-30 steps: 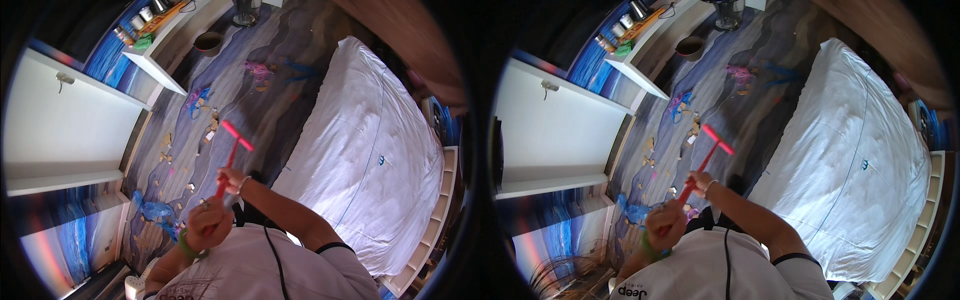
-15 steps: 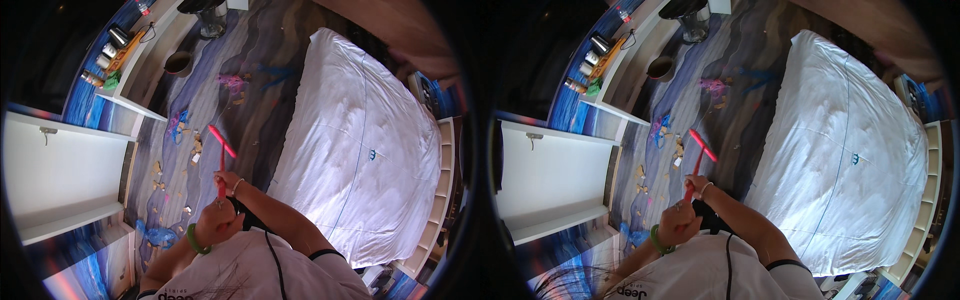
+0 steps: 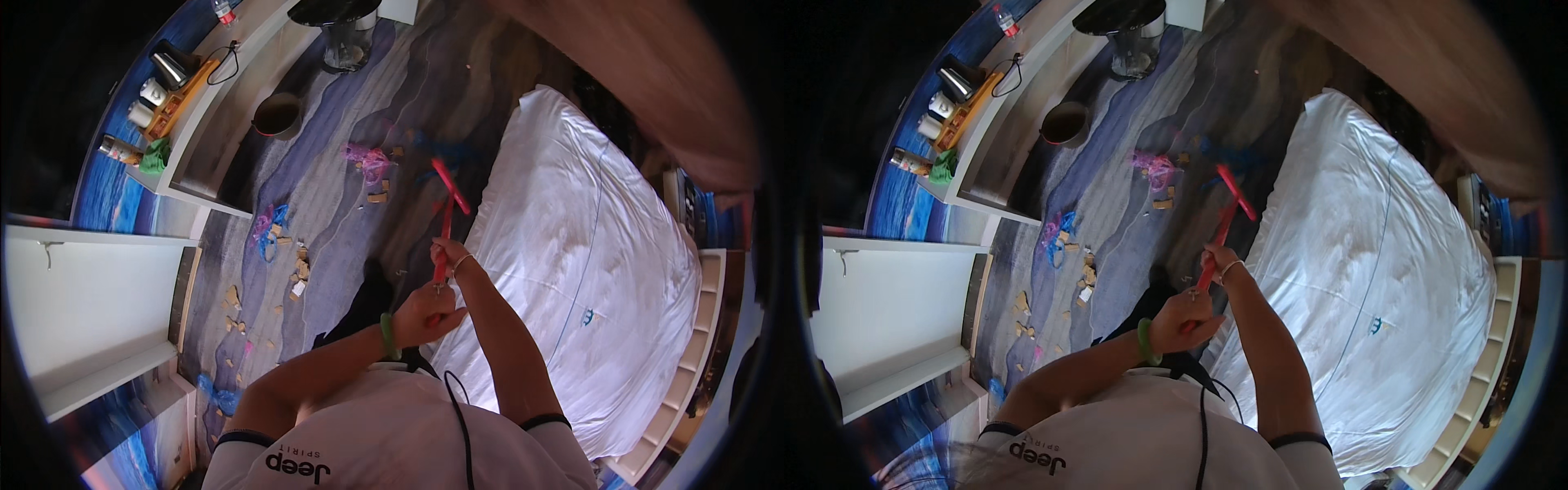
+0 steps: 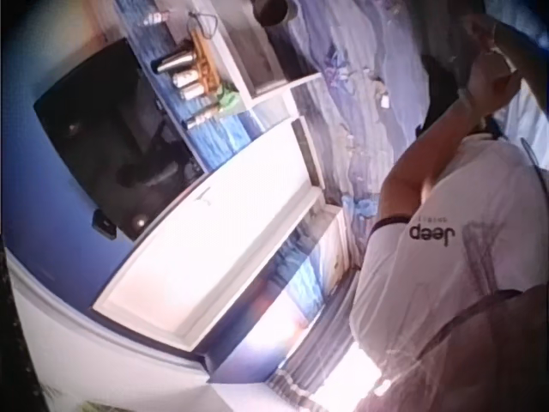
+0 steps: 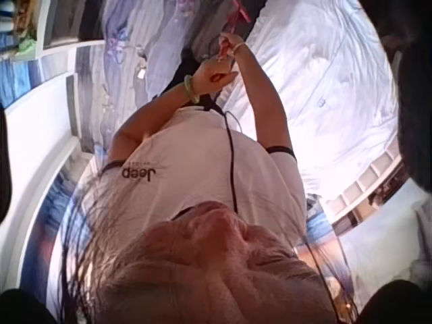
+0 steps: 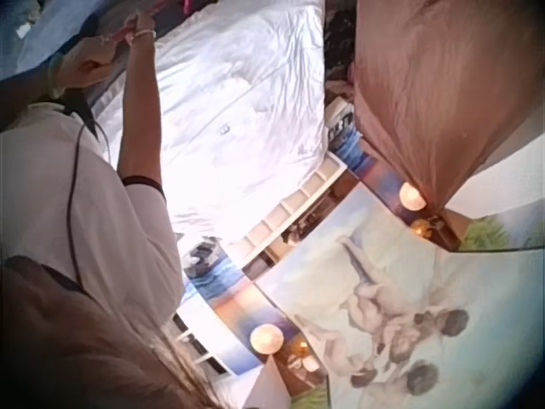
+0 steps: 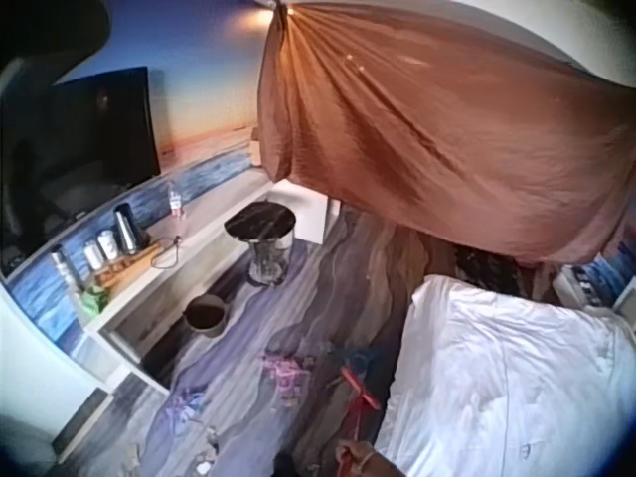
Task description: The person wipes a sofa with a green cloth, then sweeps the floor with a pink broom to gather debris. Finally, the person smooths out a white bedsheet on the bed.
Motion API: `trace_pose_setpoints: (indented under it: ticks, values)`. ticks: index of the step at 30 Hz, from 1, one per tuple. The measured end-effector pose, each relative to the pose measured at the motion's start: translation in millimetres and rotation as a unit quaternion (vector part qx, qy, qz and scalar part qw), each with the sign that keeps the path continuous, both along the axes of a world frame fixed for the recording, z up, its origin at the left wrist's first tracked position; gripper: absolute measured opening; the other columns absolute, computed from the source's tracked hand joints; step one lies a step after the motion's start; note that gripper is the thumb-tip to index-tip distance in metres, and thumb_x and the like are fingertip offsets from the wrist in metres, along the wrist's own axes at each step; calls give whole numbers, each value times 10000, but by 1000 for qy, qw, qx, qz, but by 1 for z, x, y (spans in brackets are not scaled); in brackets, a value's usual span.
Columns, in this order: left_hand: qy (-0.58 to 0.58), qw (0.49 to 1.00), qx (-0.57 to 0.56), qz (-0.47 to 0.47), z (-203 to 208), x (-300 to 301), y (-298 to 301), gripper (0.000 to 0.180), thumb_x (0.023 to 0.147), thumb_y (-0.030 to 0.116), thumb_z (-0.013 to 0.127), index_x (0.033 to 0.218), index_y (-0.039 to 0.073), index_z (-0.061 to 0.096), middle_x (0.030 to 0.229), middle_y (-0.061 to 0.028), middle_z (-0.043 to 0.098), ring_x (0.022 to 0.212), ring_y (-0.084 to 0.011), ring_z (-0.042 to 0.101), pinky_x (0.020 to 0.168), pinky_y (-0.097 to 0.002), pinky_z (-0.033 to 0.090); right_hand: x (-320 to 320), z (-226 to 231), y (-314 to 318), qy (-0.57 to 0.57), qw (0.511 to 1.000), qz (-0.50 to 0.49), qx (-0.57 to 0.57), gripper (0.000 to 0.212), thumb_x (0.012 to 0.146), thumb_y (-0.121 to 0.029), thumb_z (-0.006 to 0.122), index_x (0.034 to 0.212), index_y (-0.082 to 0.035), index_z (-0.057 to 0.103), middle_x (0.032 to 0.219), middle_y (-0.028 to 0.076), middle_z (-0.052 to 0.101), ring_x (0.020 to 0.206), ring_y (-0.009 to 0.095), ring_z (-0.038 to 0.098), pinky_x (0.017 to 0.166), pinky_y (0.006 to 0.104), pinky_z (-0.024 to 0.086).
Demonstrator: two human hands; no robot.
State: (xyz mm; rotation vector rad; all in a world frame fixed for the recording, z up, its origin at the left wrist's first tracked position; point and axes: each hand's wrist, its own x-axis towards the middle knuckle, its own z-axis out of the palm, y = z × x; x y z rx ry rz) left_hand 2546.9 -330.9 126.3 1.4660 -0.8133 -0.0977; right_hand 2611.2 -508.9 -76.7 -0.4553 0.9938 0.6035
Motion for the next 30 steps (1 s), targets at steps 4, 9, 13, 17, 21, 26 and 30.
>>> trace_pose_setpoints:
  ticks: [4,9,13,17,21,26,30]
  values:
    - [66,997,12,39,-9,57,19,276,772,-23,625,574,23,437,565,-84,413,491,-227,414,484,-334,302,33,-48,34,-44,994,90,-50,239,854,-129,602,658,-119,466,593,23,489,507,139,501,475,254,417]
    - [102,983,115,100,91,88,65,287,730,-35,657,573,51,432,533,-62,389,470,-212,404,478,-327,318,43,37,133,26,989,42,141,139,836,-67,619,799,-66,485,677,62,521,617,185,541,546,312,479]
    - [124,986,82,80,145,119,68,262,702,-101,628,559,47,467,577,-76,509,521,-198,484,486,-303,347,78,104,137,37,982,45,178,133,839,-55,625,842,-56,492,677,59,514,651,185,553,599,314,497]
    - [66,995,26,70,135,168,23,284,699,-103,626,558,52,434,587,-75,507,526,-209,479,520,-320,350,136,95,67,14,980,15,196,143,848,-58,621,862,-49,479,678,57,506,636,176,541,598,300,486]
    - [74,995,-7,71,77,217,-50,283,745,-68,624,572,38,428,562,-76,439,516,-231,437,518,-357,322,206,54,-37,-8,992,48,113,149,855,-66,595,815,-65,452,667,47,485,588,163,501,548,292,449]
    - [120,982,22,142,13,273,-116,290,774,-42,618,571,24,422,555,-94,408,504,-254,409,505,-364,299,274,-13,-98,-2,996,82,39,227,869,-80,568,700,-100,418,619,33,450,550,146,485,525,237,435]
    - [184,956,67,218,61,297,-104,306,762,-77,603,537,10,415,528,-86,425,474,-242,394,486,-355,283,275,17,-45,4,989,110,102,196,866,-95,572,718,-93,443,616,49,461,562,172,498,546,284,440]
